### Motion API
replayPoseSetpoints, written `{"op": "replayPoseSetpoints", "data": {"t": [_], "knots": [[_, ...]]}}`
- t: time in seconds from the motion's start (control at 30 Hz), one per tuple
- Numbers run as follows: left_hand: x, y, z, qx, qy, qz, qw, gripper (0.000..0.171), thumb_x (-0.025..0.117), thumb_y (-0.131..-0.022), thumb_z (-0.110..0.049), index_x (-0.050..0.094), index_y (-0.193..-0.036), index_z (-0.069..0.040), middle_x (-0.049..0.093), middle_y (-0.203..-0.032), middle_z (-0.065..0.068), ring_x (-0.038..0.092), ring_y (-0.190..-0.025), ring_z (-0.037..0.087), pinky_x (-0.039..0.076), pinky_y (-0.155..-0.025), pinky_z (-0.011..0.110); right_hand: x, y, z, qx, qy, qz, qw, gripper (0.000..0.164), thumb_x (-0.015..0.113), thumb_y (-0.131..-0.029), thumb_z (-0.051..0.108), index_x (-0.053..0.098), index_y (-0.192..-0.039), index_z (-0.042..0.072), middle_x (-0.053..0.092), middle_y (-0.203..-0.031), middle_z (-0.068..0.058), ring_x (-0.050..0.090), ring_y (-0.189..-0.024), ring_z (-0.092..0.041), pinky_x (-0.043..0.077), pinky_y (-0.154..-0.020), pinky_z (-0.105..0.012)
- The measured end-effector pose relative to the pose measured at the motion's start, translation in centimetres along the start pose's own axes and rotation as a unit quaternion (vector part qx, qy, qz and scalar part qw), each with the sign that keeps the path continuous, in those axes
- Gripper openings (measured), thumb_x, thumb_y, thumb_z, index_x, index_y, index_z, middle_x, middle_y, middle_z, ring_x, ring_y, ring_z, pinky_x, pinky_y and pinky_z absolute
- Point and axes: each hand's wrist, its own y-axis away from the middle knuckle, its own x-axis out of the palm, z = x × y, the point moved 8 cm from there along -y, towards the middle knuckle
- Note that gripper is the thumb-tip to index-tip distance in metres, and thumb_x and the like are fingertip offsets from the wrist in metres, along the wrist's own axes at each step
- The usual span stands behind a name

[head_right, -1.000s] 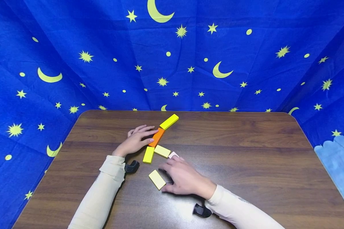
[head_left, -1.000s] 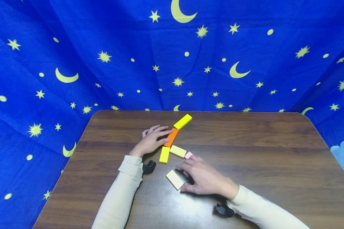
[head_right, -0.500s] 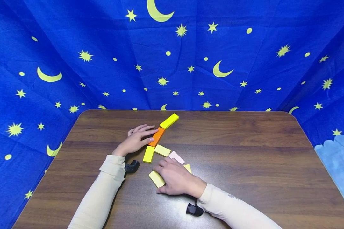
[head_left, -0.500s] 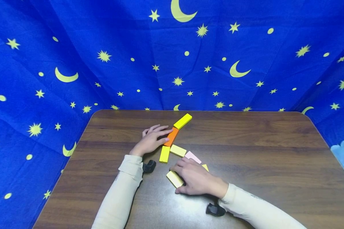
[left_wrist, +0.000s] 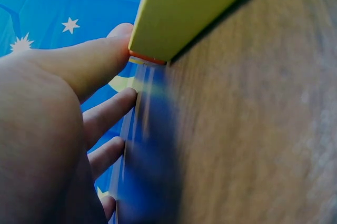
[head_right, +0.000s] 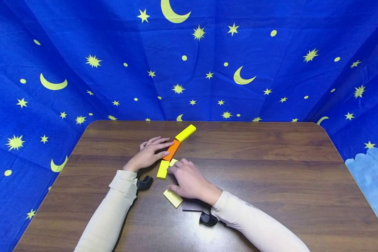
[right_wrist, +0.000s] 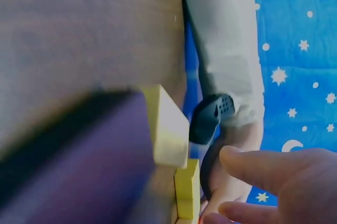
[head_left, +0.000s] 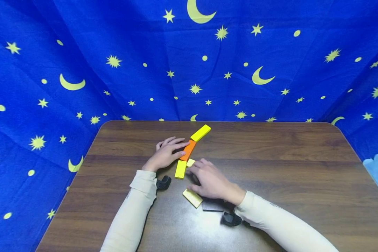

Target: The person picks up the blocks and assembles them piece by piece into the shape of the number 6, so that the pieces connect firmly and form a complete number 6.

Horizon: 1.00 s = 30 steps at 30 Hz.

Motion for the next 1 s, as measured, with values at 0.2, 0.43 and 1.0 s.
{"op": "replayPoseSetpoints", "data": {"t": [0.2, 0.43, 1.0], "knots": [[0.0, 0.0, 0.0, 0.004, -0.001, -0.001, 1.0, 0.045, 0.052, -0.104, -0.041, 0.052, -0.148, -0.031, 0.039, -0.159, 0.0, 0.02, -0.15, 0.032, 0.011, -0.11, 0.062, 0.0, -2.6, -0.5, -0.009, 0.046, -0.03, 0.998, 0.055, 0.082, -0.082, 0.04, 0.07, -0.123, 0.005, 0.068, -0.123, -0.011, 0.057, -0.107, -0.027, 0.048, -0.092, -0.042], [-0.1, 0.0, -0.1, 0.011, 0.005, -0.006, 0.9999, 0.044, 0.054, -0.104, -0.037, 0.053, -0.148, -0.029, 0.04, -0.159, 0.001, 0.021, -0.15, 0.033, 0.011, -0.109, 0.062, 0.3, -4.0, -0.7, -0.023, 0.079, -0.027, 0.996, 0.056, 0.084, -0.079, 0.043, 0.072, -0.12, 0.007, 0.067, -0.128, -0.01, 0.056, -0.11, -0.029, 0.049, -0.083, -0.04], [-0.1, -0.1, 0.0, 0.007, 0.001, -0.004, 1.0, 0.043, 0.054, -0.105, -0.034, 0.054, -0.147, -0.03, 0.04, -0.159, -0.001, 0.021, -0.15, 0.032, 0.012, -0.11, 0.062, 0.9, -4.7, -1.0, -0.046, 0.059, 0.002, 0.997, 0.054, 0.086, -0.076, 0.041, 0.074, -0.119, 0.01, 0.067, -0.128, -0.006, 0.056, -0.11, -0.025, 0.047, -0.087, -0.04]]}}
